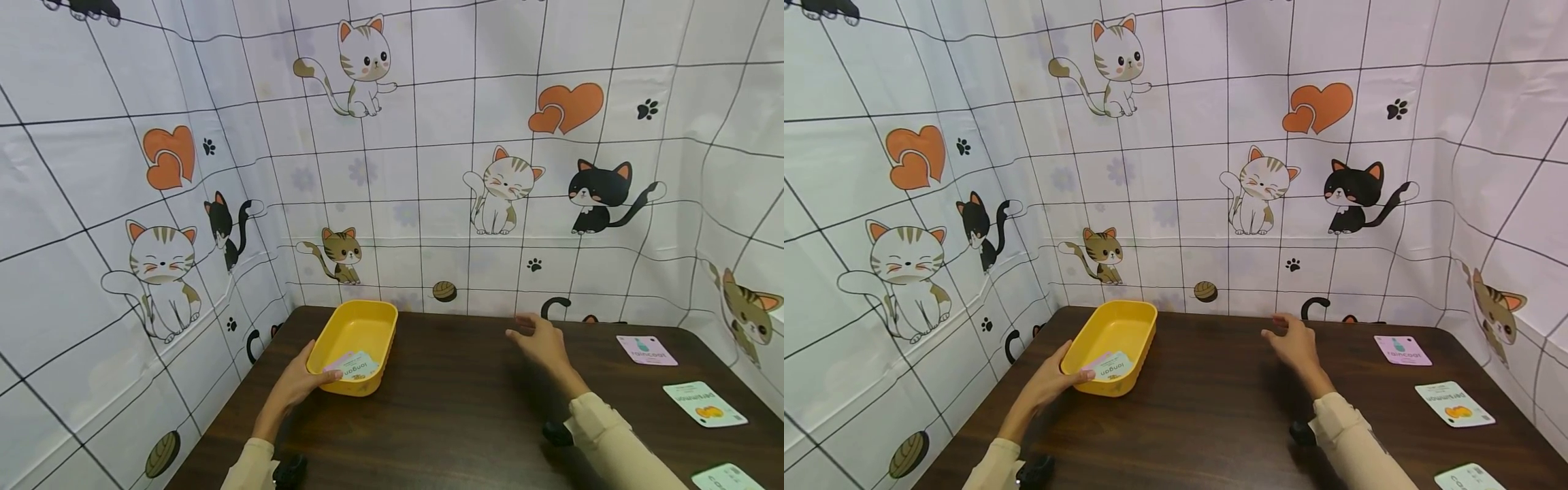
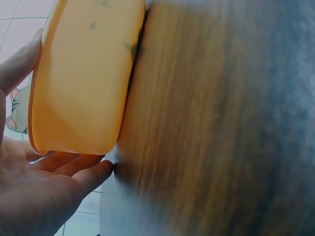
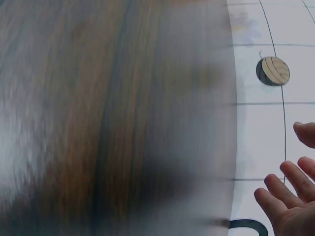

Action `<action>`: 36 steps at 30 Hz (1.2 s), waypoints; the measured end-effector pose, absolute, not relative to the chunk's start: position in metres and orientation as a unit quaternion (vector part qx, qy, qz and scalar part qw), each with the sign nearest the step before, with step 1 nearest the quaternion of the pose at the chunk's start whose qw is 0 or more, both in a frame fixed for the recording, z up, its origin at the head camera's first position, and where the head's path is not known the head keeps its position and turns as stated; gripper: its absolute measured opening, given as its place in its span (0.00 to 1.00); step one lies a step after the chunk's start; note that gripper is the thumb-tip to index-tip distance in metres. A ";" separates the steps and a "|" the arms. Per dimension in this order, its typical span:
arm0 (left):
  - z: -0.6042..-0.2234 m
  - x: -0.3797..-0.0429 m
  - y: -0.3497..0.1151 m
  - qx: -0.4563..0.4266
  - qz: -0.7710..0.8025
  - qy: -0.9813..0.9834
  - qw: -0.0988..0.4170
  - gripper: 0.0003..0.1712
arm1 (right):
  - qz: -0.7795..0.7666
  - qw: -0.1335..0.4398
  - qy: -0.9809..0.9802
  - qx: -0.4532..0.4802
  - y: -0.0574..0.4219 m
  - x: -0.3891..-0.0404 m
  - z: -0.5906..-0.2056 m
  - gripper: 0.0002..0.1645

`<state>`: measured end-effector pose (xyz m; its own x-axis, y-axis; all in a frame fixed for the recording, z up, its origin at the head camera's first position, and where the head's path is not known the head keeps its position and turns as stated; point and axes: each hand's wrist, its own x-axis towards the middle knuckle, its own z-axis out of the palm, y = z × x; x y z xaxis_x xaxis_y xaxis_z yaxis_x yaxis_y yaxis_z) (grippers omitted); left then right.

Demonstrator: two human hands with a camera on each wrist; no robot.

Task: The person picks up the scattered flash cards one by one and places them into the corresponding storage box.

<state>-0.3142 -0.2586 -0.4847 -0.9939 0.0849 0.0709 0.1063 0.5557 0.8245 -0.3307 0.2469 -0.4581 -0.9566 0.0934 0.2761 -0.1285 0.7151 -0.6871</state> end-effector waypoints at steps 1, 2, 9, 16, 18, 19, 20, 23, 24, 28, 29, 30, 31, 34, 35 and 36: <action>-0.485 -0.314 -0.259 -0.054 -0.469 -0.882 0.010 0.70 | 0.376 0.146 -0.915 0.008 0.250 -0.330 -0.458 0.34; -0.485 -0.314 -0.259 -0.053 -0.470 -0.881 0.009 0.70 | 0.375 0.145 -0.915 0.005 0.253 -0.330 -0.458 0.34; -0.485 -0.313 -0.259 -0.048 -0.469 -0.882 0.007 0.70 | 0.366 0.154 -0.918 -0.004 0.275 -0.326 -0.456 0.36; -0.485 -0.313 -0.260 -0.048 -0.470 -0.881 0.008 0.70 | 0.353 0.161 -0.922 -0.013 0.289 -0.324 -0.456 0.36; -0.485 -0.314 -0.260 -0.050 -0.471 -0.881 0.008 0.70 | 0.348 0.161 -0.923 -0.019 0.292 -0.323 -0.456 0.36; -0.485 -0.314 -0.260 -0.050 -0.472 -0.880 0.008 0.70 | 0.347 0.161 -0.924 -0.021 0.294 -0.323 -0.457 0.37; -0.486 -0.314 -0.260 -0.051 -0.472 -0.880 0.008 0.70 | 0.346 0.160 -0.924 -0.025 0.296 -0.322 -0.457 0.37; -0.485 -0.313 -0.261 -0.051 -0.473 -0.880 0.007 0.70 | 0.343 0.158 -0.925 -0.034 0.303 -0.322 -0.457 0.37; -0.485 -0.313 -0.260 -0.050 -0.472 -0.880 0.006 0.70 | 0.340 0.158 -0.926 -0.036 0.306 -0.322 -0.457 0.38; -0.484 -0.314 -0.260 -0.047 -0.467 -0.883 0.008 0.70 | 0.327 0.160 -0.930 -0.043 0.318 -0.322 -0.458 0.38; -0.484 -0.314 -0.260 -0.046 -0.466 -0.883 0.008 0.70 | 0.322 0.162 -0.932 -0.046 0.321 -0.322 -0.458 0.37; -0.484 -0.314 -0.260 -0.046 -0.465 -0.884 0.009 0.70 | 0.319 0.163 -0.932 -0.048 0.324 -0.322 -0.459 0.37; -0.484 -0.314 -0.260 -0.046 -0.464 -0.884 0.009 0.70 | 0.316 0.164 -0.933 -0.052 0.327 -0.321 -0.460 0.37; -0.485 -0.314 -0.260 -0.048 -0.467 -0.883 0.009 0.70 | 0.307 0.172 -0.934 -0.058 0.336 -0.320 -0.462 0.37; -0.485 -0.314 -0.260 -0.048 -0.469 -0.882 0.009 0.70 | 0.308 0.175 -0.933 -0.060 0.339 -0.319 -0.463 0.36; -0.485 -0.314 -0.260 -0.049 -0.469 -0.882 0.009 0.70 | 0.309 0.179 -0.932 -0.061 0.341 -0.318 -0.464 0.36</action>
